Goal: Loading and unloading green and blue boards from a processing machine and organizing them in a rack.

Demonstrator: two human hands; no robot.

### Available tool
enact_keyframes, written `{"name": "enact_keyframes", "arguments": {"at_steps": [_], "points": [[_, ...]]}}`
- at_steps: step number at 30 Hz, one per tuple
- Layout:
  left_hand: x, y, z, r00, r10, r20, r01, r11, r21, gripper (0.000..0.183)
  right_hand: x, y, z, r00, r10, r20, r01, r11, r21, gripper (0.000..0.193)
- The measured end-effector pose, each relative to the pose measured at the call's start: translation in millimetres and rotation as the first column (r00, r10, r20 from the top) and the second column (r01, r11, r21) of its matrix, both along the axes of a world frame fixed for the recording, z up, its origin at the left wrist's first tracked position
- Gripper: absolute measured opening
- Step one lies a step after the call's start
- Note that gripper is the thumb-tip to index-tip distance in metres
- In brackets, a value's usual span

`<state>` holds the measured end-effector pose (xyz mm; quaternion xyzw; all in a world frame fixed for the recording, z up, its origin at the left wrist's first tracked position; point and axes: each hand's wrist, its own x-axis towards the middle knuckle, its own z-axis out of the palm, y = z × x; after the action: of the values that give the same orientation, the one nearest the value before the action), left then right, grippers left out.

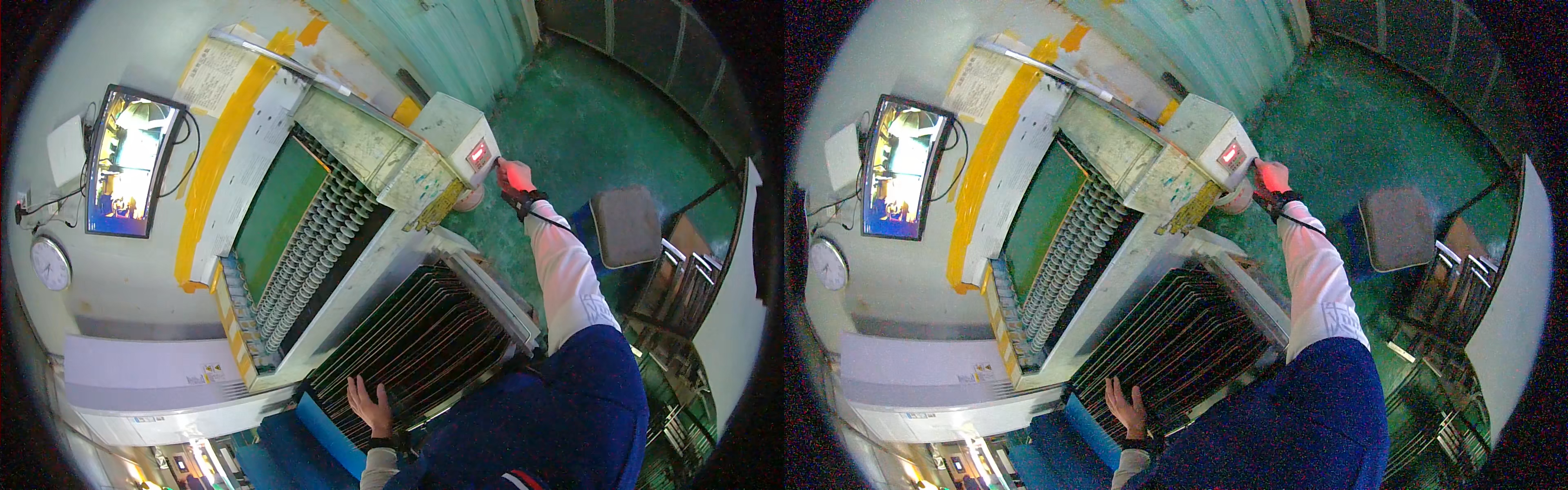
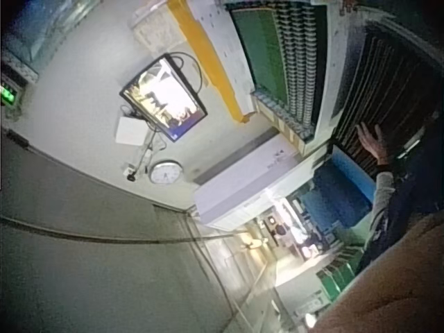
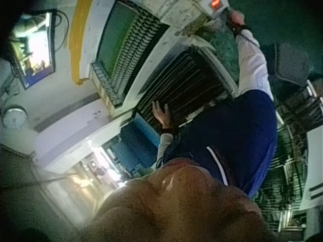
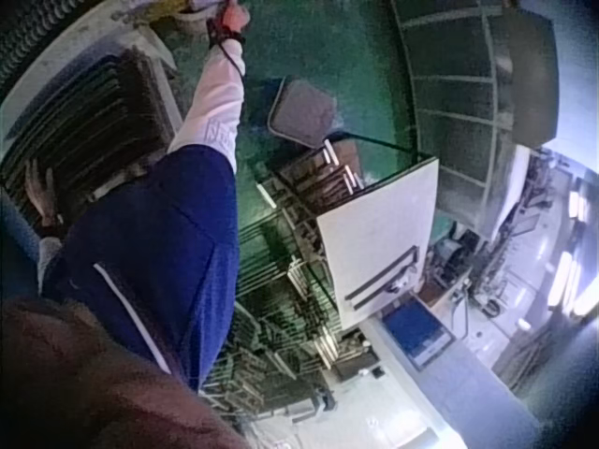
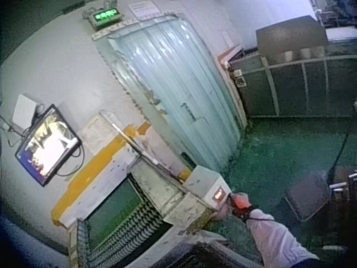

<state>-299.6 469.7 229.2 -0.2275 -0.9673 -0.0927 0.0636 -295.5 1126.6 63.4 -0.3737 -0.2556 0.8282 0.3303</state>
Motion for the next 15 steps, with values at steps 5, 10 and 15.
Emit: {"name": "enact_keyframes", "arguments": {"at_steps": [5,10,15], "points": [[-1,5,4,1.000,-0.005,0.011,0.005,1.000,0.003,0.062,0,11,-16,0.998,0.029,0.062,-0.035,0.996,0.086,0.019],[2,2,2,1.000,0.007,0.008,-0.007,1.000,0.004,0.061,0,1,-7,0.999,0.010,-0.045,-0.012,0.999,-0.037,0.018],[3,0,1,1.000,-0.001,-0.006,0.001,1.000,0.010,0.060,-2,-7,3,0.999,-0.033,-0.033,0.032,0.999,-0.040,0.018]]}}
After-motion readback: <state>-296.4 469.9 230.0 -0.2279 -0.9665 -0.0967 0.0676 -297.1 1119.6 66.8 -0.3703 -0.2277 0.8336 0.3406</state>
